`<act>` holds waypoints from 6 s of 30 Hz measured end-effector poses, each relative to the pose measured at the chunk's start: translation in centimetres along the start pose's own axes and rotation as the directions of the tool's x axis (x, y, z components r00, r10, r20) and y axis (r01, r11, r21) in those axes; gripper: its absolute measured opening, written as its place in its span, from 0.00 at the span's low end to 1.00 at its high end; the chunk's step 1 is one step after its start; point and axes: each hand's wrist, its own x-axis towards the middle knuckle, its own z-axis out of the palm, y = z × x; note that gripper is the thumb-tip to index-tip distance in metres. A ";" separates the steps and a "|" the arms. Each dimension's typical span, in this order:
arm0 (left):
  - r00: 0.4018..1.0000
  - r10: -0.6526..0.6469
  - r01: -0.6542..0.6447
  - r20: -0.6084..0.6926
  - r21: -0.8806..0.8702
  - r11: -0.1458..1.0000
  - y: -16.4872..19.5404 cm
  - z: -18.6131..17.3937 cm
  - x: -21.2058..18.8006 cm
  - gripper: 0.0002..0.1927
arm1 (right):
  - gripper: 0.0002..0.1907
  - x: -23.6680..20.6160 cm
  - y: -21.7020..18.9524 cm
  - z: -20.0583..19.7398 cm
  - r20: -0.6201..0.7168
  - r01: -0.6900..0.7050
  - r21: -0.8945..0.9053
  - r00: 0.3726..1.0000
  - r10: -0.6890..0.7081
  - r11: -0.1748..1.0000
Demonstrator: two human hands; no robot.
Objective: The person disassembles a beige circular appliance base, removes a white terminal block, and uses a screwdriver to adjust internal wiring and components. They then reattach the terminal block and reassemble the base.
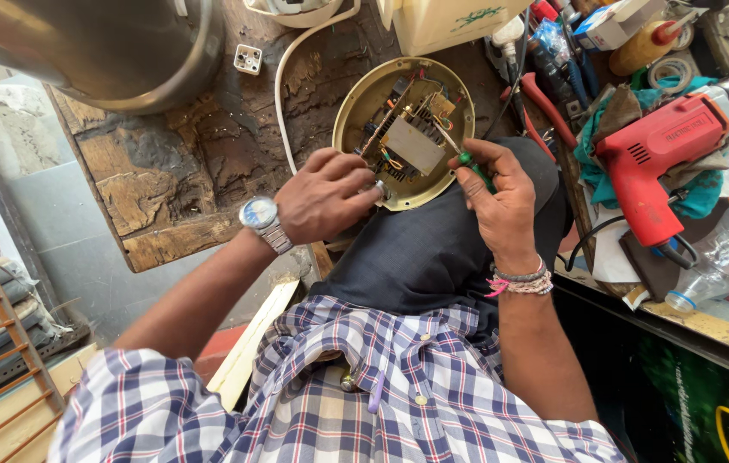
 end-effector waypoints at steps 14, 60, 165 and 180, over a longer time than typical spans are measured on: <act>0.990 0.065 -0.070 0.127 0.036 0.997 1.6 1.6 1.5 0.07 | 0.15 -2.3 1.9 -0.8 -0.094 0.135 -0.073 0.985 -0.141 0.988; 0.854 -0.509 0.507 0.108 -0.392 0.768 8.1 1.3 14.2 0.14 | 0.12 -7.6 -2.2 -3.5 -0.481 -0.144 -0.256 0.877 0.003 0.956; 0.915 -0.404 0.354 0.001 -0.481 0.802 6.9 1.8 13.5 0.12 | 0.21 -3.9 -5.3 -4.2 0.047 0.120 -0.855 0.987 -0.155 0.504; 0.900 -0.420 0.415 0.116 -0.518 0.748 7.0 0.3 13.9 0.14 | 0.16 -5.0 -6.5 -4.2 -0.135 -0.002 -0.597 0.986 -0.098 0.802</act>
